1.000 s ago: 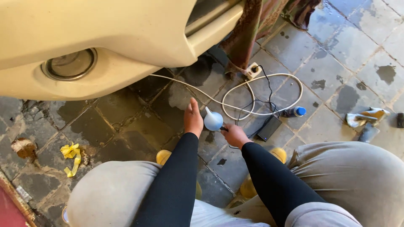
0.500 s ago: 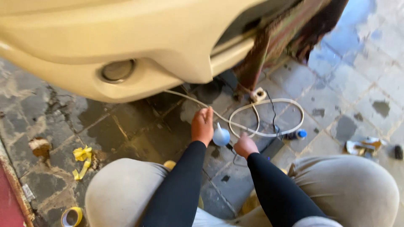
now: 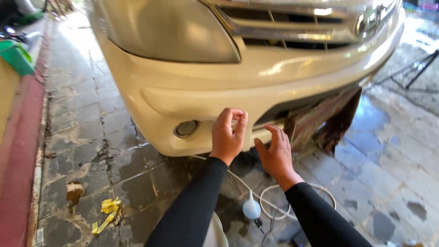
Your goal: The person works on a white car bumper, first rubbing the surface by hand and then using a handheld electric tool with a blue nozzle to treat a specific area. The person holds the tool against the bumper for an extended period.
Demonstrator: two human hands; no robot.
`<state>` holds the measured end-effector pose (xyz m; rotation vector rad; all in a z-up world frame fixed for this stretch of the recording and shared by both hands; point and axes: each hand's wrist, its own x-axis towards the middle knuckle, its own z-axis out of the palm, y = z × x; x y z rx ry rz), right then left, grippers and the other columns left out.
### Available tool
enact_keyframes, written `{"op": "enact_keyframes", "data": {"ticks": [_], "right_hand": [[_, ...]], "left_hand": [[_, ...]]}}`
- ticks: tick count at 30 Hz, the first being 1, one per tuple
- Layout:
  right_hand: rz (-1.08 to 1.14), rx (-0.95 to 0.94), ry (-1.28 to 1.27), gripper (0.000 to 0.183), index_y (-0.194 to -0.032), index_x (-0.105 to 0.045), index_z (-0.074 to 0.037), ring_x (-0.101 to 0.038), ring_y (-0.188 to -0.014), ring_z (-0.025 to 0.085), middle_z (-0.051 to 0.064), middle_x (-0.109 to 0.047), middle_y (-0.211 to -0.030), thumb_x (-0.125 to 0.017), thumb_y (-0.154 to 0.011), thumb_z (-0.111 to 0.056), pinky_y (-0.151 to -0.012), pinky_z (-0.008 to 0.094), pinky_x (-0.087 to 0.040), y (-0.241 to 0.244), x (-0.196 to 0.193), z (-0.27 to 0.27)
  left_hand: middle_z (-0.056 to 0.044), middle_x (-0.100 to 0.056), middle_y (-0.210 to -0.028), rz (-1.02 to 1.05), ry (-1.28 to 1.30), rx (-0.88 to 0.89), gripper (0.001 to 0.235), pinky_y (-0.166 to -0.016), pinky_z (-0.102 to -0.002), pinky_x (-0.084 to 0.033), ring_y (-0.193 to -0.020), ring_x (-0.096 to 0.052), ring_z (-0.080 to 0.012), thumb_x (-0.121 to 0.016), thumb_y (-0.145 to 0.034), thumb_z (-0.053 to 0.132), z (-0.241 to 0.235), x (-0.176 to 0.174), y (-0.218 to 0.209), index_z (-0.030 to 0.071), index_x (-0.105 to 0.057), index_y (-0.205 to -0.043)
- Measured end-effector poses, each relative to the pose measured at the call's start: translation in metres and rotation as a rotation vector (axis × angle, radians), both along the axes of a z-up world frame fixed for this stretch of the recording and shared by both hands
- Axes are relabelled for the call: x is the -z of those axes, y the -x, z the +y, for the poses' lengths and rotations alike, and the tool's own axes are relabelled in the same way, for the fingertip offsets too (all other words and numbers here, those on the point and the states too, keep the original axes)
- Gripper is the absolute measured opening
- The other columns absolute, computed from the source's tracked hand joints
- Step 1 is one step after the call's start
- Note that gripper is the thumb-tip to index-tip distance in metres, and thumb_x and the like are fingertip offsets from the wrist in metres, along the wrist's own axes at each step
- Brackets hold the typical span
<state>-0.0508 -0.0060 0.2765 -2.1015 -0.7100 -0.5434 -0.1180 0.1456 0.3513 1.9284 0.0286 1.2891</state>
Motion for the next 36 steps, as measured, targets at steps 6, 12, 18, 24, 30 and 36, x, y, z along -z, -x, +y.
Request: {"op": "enact_keyframes", "data": {"ticks": [6, 12, 18, 24, 30, 36], "right_hand": [[-0.243, -0.167, 0.057, 0.058, -0.136, -0.057, -0.012, -0.055, -0.133, 0.034, 0.008, -0.059, -0.143, -0.077, -0.088, -0.037, -0.104, 0.048, -0.046, 0.025, -0.083, 0.031], [-0.419, -0.228, 0.172, 0.067, -0.145, -0.051, -0.004, -0.044, -0.145, 0.04, 0.018, -0.049, -0.156, -0.073, -0.091, -0.036, -0.113, 0.051, -0.038, 0.011, -0.134, 0.073], [-0.637, -0.1, 0.398, 0.09, -0.158, -0.039, -0.004, -0.027, -0.156, 0.036, 0.017, -0.032, -0.168, -0.068, -0.088, -0.053, -0.126, 0.052, -0.019, -0.062, -0.162, 0.15], [-0.789, -0.053, 0.499, 0.102, -0.161, -0.031, -0.002, -0.024, -0.157, 0.037, 0.022, -0.029, -0.169, -0.065, -0.085, -0.061, -0.127, 0.053, -0.009, -0.1, -0.198, 0.22], [-0.933, -0.05, 0.411, 0.115, -0.156, -0.036, 0.008, -0.03, -0.151, 0.048, 0.031, -0.033, -0.162, -0.07, -0.078, -0.07, -0.123, 0.058, -0.023, -0.098, -0.226, 0.284], [-0.89, -0.211, 0.471, 0.109, -0.156, -0.024, 0.018, -0.016, -0.153, 0.052, 0.04, -0.02, -0.162, -0.057, -0.099, -0.07, -0.124, 0.061, -0.013, -0.08, -0.258, 0.331]], "left_hand": [[-0.007, -0.07, -0.089, -0.108, -0.16, -0.016, 0.013, -0.073, -0.041, -0.056, -0.082, -0.069, -0.0307, -0.069, -0.096, 0.022, 0.048, -0.051, 0.033, 0.012, -0.062, -0.09], [-0.004, -0.071, -0.095, -0.151, -0.255, -0.119, 0.011, -0.075, -0.04, -0.055, -0.087, -0.07, -0.0285, -0.069, -0.096, 0.022, 0.1, -0.086, 0.033, 0.015, -0.062, -0.09], [-0.006, -0.071, -0.096, -0.186, -0.294, -0.152, 0.01, -0.077, -0.042, -0.055, -0.09, -0.071, -0.031, -0.069, -0.096, 0.021, 0.151, -0.103, 0.012, 0.014, -0.063, -0.09], [-0.012, -0.07, -0.094, -0.279, -0.297, -0.117, 0.01, -0.079, -0.046, -0.055, -0.092, -0.07, -0.0363, -0.068, -0.096, 0.015, 0.199, -0.121, 0.001, 0.01, -0.062, -0.09], [-0.014, -0.07, -0.097, -0.359, -0.241, -0.165, 0.005, -0.083, -0.045, -0.055, -0.092, -0.07, -0.0361, -0.067, -0.097, 0.01, 0.241, -0.121, 0.001, 0.007, -0.064, -0.094], [-0.008, -0.068, -0.107, -0.284, -0.07, -0.287, 0.006, -0.082, -0.031, -0.047, -0.092, -0.062, -0.0209, -0.062, -0.095, 0.007, 0.266, -0.116, 0.016, 0.004, -0.057, -0.098]]}}
